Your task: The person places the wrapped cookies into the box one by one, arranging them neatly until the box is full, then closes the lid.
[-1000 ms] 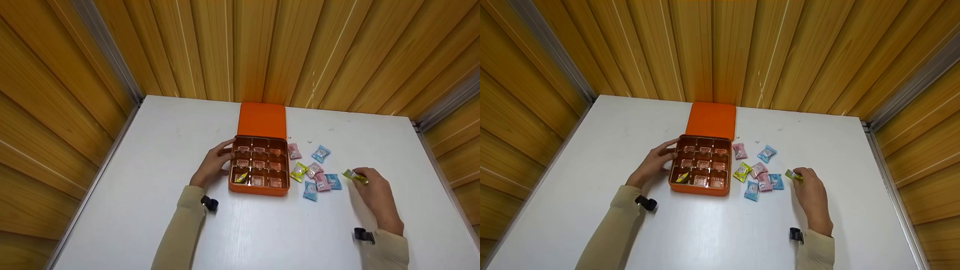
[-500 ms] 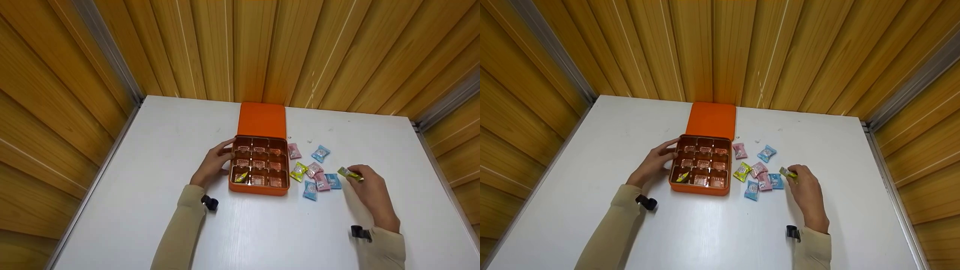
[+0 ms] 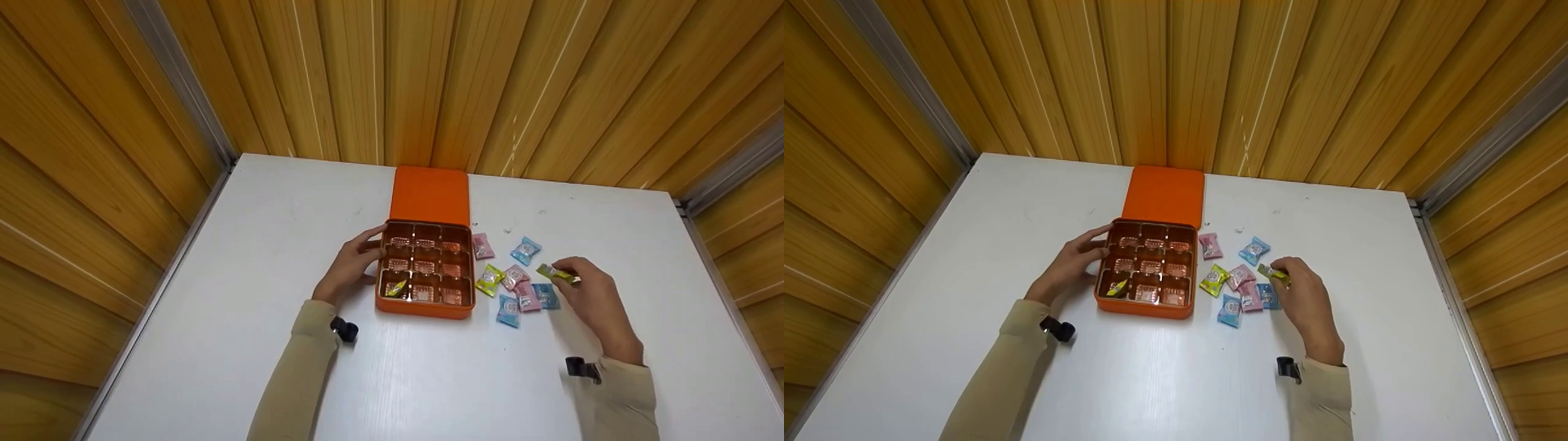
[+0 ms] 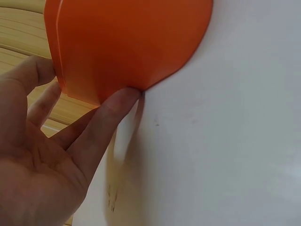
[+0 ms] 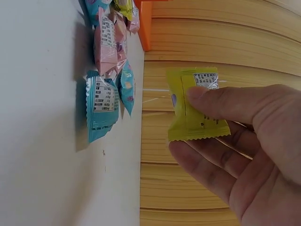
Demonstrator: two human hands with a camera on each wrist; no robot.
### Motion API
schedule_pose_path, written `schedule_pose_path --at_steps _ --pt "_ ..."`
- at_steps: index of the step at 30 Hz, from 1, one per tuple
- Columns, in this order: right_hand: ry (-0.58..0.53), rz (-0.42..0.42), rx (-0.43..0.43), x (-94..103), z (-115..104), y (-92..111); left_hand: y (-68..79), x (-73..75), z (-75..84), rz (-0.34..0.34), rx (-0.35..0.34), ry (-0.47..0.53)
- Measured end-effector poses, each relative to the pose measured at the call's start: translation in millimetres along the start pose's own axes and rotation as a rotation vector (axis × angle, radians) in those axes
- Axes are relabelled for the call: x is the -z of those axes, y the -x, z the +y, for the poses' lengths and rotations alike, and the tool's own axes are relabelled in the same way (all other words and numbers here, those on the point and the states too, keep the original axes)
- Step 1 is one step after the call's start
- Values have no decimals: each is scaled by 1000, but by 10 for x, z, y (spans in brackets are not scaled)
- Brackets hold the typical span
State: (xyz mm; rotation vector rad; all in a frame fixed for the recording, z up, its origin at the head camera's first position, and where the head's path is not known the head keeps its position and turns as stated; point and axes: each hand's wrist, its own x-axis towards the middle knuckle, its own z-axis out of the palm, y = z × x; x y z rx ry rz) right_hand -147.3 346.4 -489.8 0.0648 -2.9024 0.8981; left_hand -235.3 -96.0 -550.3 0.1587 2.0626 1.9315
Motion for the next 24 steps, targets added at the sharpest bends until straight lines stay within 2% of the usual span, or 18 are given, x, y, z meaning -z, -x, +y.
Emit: schedule_pose_path --at_steps 5,17,24 --pt "2 -29 22 -26 -72 -52 12 -2 13 -2 9 -11" --pt "-14 -44 149 -97 -207 -148 7 -14 22 -2 -3 -13" --pt "-37 -90 189 -148 -323 -211 11 9 17 1 0 -3"
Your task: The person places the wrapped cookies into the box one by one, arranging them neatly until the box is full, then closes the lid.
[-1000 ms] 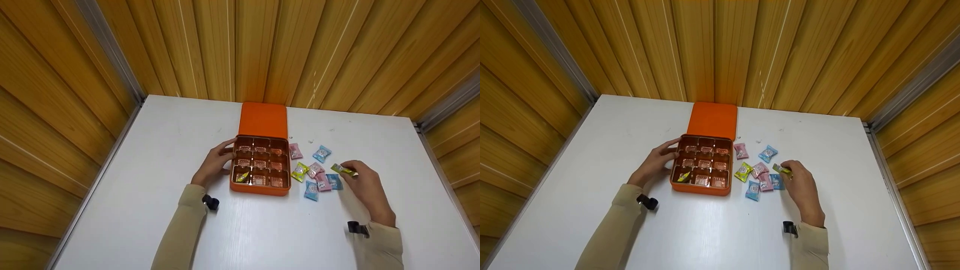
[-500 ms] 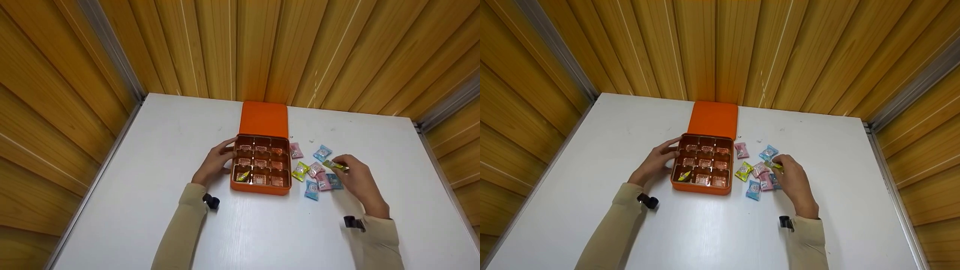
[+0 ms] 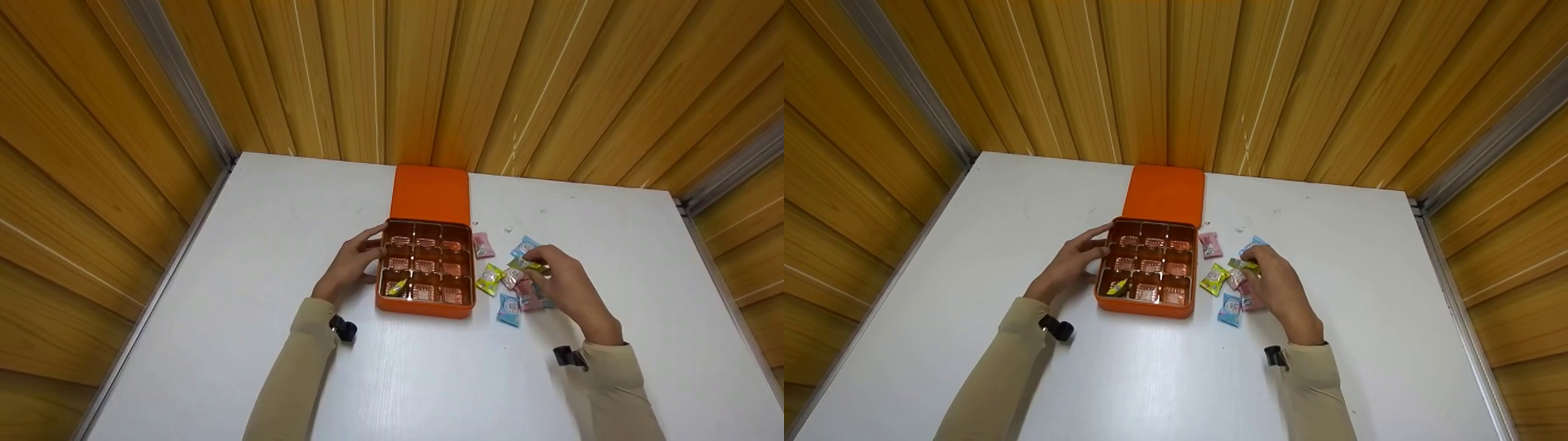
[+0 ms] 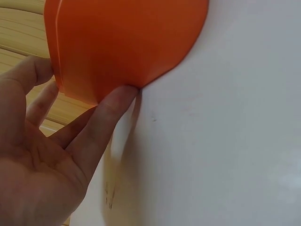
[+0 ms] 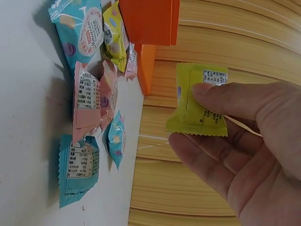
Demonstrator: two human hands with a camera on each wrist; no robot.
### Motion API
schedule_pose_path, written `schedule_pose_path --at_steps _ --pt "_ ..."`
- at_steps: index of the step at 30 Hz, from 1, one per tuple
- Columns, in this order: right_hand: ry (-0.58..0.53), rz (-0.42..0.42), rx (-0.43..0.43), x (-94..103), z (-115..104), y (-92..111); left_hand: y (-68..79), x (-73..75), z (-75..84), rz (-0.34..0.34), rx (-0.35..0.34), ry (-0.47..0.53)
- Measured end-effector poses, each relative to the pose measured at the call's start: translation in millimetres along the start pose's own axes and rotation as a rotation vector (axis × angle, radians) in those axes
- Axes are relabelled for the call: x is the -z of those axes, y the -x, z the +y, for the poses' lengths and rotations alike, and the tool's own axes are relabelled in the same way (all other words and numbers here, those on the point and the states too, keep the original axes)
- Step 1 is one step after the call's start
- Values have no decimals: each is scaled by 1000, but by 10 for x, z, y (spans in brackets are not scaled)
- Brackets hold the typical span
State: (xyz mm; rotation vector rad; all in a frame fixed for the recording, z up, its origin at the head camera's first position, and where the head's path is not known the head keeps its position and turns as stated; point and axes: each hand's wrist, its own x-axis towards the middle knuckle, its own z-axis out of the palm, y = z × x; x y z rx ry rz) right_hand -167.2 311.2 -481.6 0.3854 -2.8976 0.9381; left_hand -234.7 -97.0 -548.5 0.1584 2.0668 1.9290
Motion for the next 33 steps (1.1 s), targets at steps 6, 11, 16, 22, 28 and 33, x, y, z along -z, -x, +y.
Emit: schedule_pose_path --at_steps 6,11,16,22,28,33 --pt "-13 -59 22 -55 -92 -51 -11 14 -4 -11 7 14" --pt "-11 -109 15 -91 -179 -85 -20 27 -10 -10 12 18" --pt "-8 -116 49 -135 -242 -106 -9 18 -16 -4 36 22" --pt "5 -104 89 -166 -316 -163 -18 22 -14 -10 25 -23" --pt "-4 -105 144 -201 -409 -228 -9 24 -5 -10 19 -22" --pt "-20 -104 202 -230 -477 -268 -2 11 2 -2 24 -26"
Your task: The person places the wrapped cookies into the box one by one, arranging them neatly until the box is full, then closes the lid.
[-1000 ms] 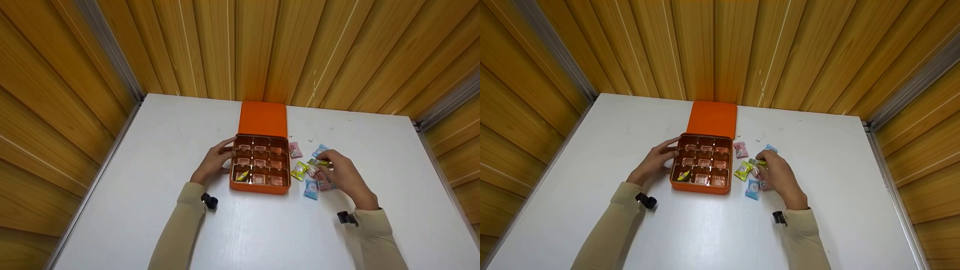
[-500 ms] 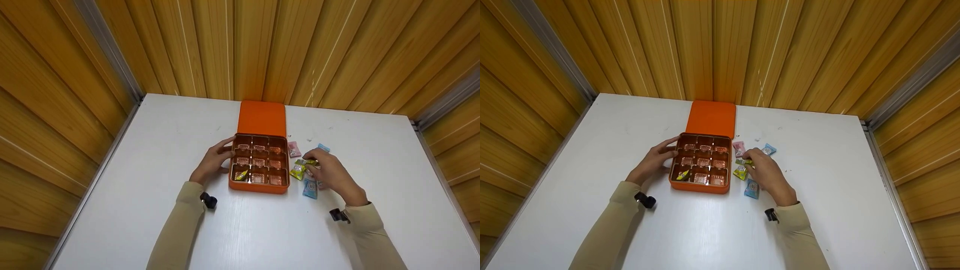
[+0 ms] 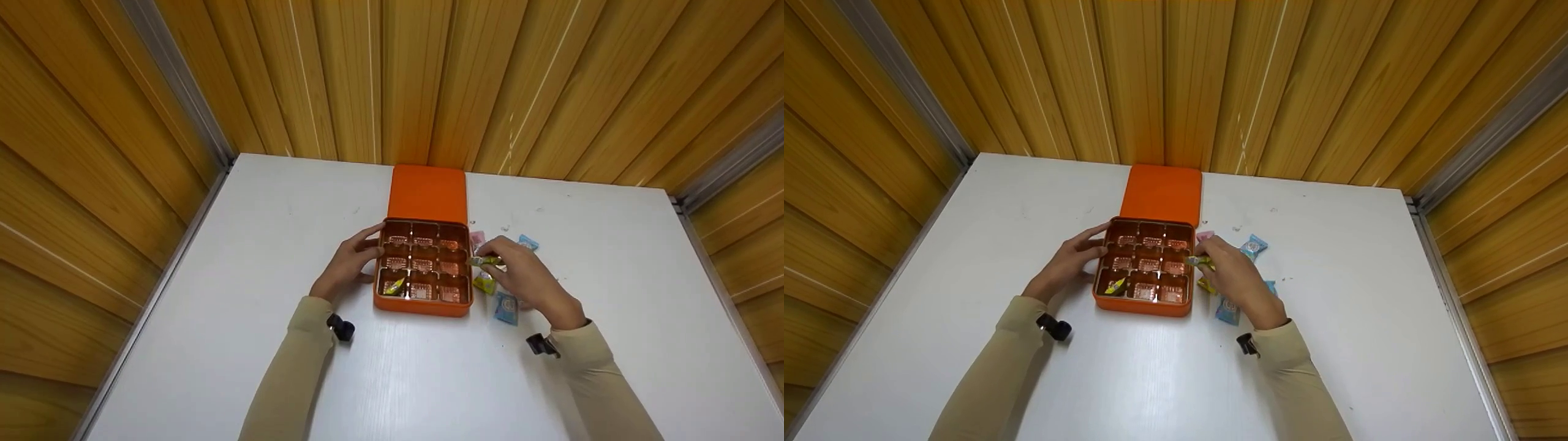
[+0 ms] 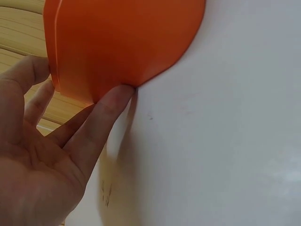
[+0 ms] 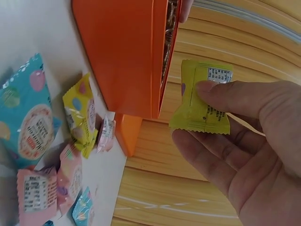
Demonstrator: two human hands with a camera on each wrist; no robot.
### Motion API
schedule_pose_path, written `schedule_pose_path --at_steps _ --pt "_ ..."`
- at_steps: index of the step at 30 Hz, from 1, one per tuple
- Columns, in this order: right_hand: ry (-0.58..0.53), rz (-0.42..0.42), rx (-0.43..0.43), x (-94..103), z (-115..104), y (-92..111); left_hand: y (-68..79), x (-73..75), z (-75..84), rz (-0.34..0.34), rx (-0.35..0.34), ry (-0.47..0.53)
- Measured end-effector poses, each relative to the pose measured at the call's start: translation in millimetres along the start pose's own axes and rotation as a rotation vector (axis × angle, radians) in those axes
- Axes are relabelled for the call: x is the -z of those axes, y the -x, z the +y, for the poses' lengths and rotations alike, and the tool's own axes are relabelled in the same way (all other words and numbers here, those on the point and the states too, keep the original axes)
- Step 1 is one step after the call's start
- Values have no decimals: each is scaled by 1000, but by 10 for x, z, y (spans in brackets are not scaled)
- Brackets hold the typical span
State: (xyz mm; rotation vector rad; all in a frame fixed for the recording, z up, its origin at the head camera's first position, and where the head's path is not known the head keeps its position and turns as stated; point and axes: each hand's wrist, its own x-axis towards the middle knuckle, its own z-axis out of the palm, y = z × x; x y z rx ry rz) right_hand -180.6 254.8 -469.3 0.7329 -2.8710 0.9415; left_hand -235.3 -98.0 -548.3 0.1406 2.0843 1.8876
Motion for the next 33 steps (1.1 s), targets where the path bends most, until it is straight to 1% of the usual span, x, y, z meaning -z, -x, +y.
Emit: schedule_pose_path --at_steps 3,9,20,28,33 --pt "-4 -1 20 -14 -25 -33 -1 -4 2 4 7 5" --pt "22 -5 59 -58 -76 -91 -6 0 4 -2 -1 13" --pt "29 -43 149 -110 -199 -210 -7 11 -17 -16 -18 21" --pt "47 -73 169 -147 -280 -264 -7 16 -12 -14 -9 27" --pt "42 -90 167 -177 -317 -296 5 12 3 -8 -2 24"
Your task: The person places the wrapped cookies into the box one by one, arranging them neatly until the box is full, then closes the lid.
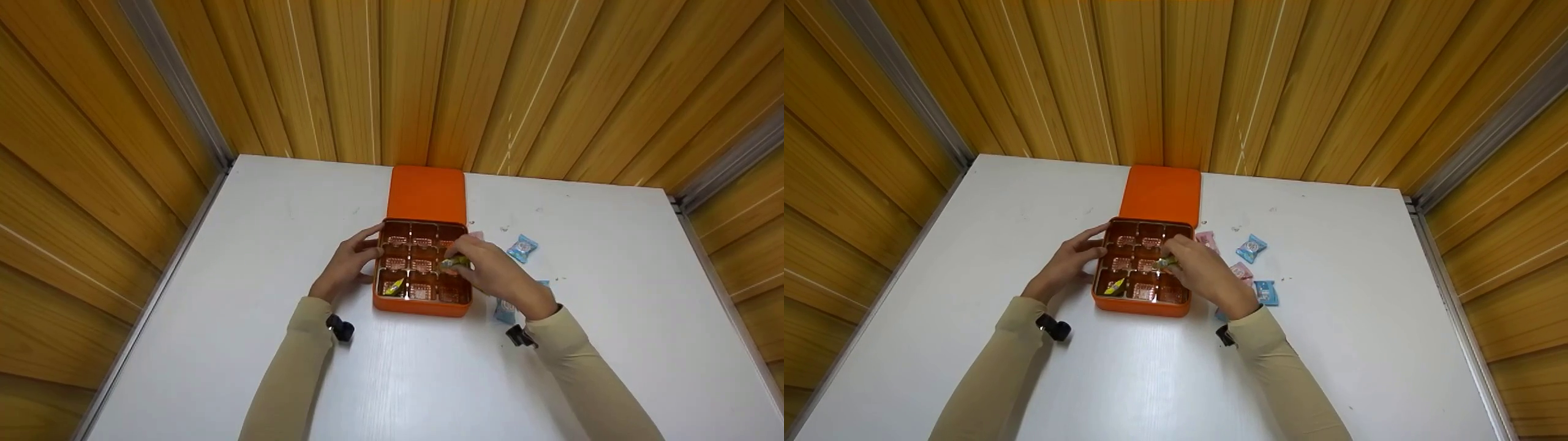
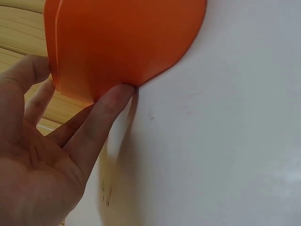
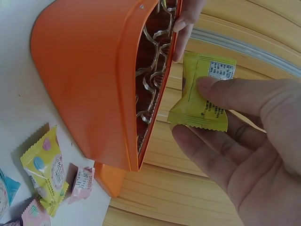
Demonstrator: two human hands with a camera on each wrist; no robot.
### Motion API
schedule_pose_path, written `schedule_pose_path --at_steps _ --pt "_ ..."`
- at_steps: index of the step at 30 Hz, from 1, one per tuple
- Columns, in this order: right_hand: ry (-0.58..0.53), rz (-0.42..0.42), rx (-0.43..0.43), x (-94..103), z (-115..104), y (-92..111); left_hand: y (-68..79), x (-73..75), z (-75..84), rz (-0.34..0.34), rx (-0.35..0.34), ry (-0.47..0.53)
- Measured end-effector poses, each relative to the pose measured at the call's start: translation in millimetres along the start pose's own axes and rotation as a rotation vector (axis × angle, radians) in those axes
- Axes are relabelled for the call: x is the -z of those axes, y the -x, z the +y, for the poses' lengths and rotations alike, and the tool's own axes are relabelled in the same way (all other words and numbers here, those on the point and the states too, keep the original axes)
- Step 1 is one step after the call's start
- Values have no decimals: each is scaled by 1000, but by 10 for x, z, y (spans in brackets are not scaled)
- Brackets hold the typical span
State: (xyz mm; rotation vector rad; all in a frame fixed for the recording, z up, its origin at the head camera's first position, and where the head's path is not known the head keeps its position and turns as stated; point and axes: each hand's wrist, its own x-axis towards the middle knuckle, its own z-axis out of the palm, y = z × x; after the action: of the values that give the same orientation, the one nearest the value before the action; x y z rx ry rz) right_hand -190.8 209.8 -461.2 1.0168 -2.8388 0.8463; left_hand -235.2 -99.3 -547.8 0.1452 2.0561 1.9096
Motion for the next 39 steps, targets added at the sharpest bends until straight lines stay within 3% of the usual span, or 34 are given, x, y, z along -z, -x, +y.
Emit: schedule_pose_path --at_steps 32,39 --pt "-26 -97 109 -157 -137 -165 -18 20 -38 -1 -2 14" --pt "-43 -142 91 -180 -173 -174 -19 -1 -36 -3 7 19"
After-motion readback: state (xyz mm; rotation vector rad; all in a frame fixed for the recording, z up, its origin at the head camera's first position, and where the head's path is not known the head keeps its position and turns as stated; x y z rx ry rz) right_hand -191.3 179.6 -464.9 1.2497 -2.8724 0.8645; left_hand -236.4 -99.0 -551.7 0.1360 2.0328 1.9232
